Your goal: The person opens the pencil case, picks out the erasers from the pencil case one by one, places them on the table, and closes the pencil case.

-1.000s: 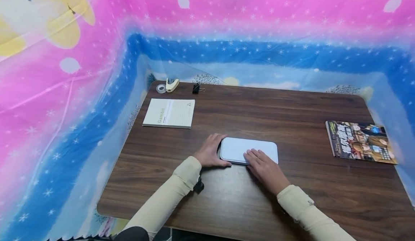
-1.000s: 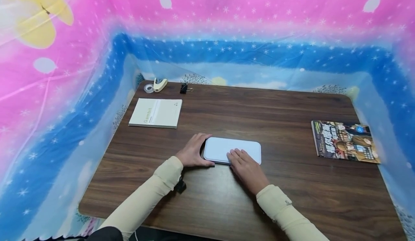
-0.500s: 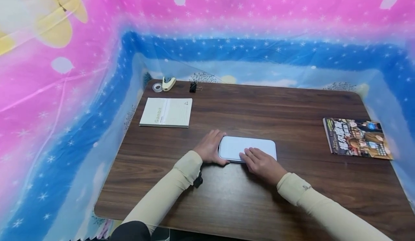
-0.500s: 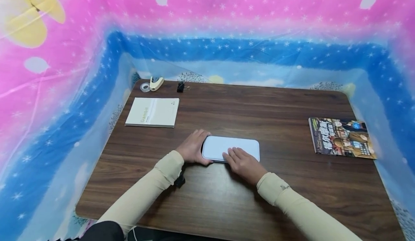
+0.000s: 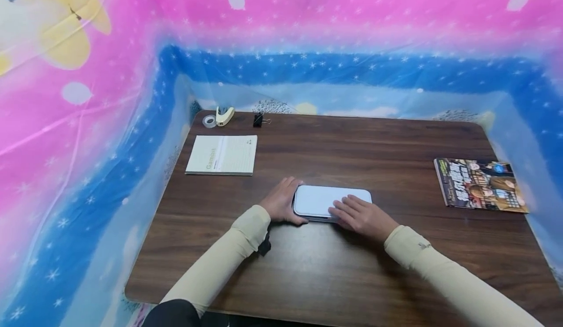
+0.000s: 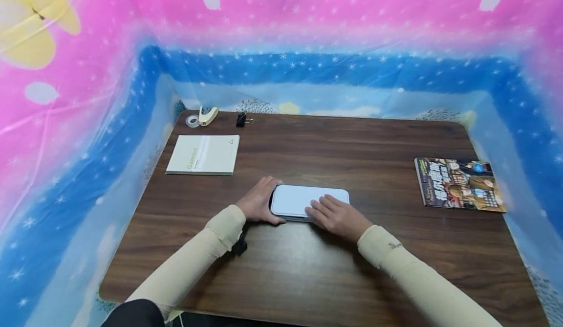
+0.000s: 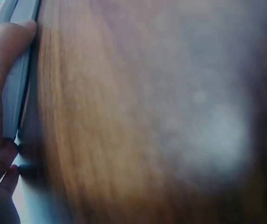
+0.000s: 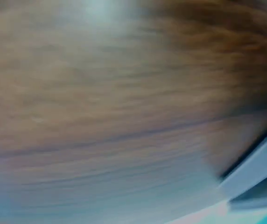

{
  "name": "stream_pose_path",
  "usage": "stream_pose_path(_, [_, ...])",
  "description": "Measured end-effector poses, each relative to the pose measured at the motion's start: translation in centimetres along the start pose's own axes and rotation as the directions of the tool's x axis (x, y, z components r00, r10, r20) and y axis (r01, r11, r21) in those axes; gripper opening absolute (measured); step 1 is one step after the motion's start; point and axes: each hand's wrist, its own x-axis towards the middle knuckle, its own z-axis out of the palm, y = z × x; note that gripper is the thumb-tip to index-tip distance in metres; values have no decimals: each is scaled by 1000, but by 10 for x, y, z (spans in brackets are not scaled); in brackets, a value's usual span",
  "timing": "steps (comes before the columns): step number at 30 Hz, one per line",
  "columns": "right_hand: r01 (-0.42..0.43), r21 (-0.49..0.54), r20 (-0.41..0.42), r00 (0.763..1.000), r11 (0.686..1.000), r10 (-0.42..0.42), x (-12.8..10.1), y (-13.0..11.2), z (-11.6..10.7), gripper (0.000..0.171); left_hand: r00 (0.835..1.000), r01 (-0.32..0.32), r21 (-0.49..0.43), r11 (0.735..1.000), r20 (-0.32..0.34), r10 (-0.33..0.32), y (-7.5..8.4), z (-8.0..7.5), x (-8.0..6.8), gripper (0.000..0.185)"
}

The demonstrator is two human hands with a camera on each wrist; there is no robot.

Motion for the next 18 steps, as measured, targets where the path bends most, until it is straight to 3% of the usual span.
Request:
stream_pose_path(2, [-89, 64, -51, 994, 994, 93, -5, 7, -6, 40, 1000, 26, -58, 998, -9, -26, 0, 1, -6, 113])
stream_pose_path(4, [-220, 130, -103, 967, 967, 234, -9, 13, -12, 38, 998, 59, -114, 992, -26, -62, 1, 2, -11, 125])
stream_pose_path(5, [-290, 166, -124, 942, 942, 312, -12, 15, -14, 39, 996, 77, -135, 988, -34, -82, 2, 3, -14, 132])
stream_pose_path(7, [-432, 247, -140, 870, 868, 473, -17, 21, -18, 43, 992, 99, -187, 977, -63, -113, 3, 5, -17, 144])
stream_pose_path(9, [-574, 332, -95, 769, 748, 632, -22, 26, -20, 50, 987, 107, -230, 967, -95, -132, 4, 8, -19, 150])
stream_pose_path(12, [-739, 444, 30, 578, 507, 816, -27, 35, -19, 60, 982, 91, -253, 963, -138, -129, 5, 10, -21, 153])
stream_pose_path(15, [-821, 502, 131, 381, 270, 915, -27, 46, -14, 64, 979, 66, -262, 963, -167, -113, 6, 12, -21, 151])
stream_pose_path(18, [-830, 541, 141, 249, 136, 958, -26, 60, -7, 55, 978, 50, -266, 963, -183, -101, 5, 13, -18, 152])
